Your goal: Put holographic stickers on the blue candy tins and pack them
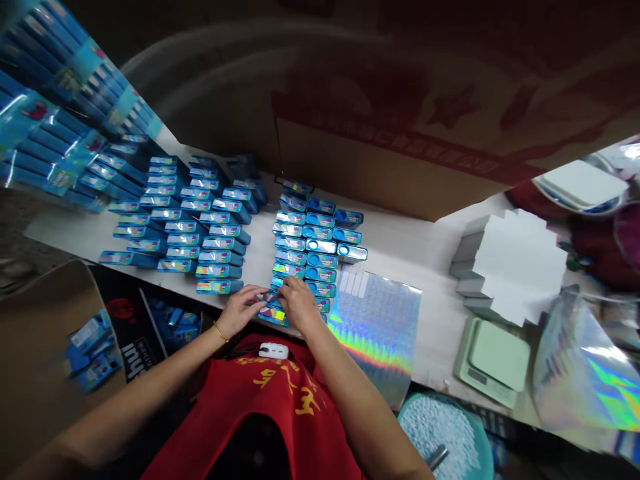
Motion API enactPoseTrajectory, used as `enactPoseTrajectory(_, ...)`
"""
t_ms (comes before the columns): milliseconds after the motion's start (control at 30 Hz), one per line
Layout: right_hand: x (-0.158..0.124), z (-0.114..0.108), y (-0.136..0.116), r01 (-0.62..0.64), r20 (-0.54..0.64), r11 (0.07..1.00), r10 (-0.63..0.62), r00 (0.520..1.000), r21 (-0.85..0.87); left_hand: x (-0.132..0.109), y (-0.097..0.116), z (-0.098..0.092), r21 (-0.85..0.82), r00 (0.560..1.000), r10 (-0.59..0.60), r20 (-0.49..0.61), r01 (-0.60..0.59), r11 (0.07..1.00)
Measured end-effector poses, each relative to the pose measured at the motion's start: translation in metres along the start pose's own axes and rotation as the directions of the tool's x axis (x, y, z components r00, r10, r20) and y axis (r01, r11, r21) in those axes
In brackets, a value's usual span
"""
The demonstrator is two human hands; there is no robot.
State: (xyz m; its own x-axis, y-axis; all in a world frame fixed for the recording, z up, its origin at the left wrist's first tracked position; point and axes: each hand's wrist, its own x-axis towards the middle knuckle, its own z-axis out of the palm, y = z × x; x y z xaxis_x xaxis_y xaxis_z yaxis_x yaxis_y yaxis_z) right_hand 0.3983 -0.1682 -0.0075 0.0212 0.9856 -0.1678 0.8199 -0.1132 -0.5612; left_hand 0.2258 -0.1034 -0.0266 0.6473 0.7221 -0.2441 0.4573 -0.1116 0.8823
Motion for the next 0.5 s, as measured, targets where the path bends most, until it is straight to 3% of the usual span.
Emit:
enactPoseTrajectory(167, 0.008, -0.007, -0.006, -0.010, 0.096, 1.000, 0.013, 0.995, -0.024, -0.002, 0.001, 0.001, 0.047, 1.000, 0.007, -0.021, -0.006, 0.999)
enactPoseTrajectory(500, 0.010, -0.010, -0.023, 0.040, 0.149, 0.991, -0.021, 0.989, -0.129, 0.002, -0.001, 0.002, 0.026, 0.999, -0.034, -0.016, 0.034, 0.999)
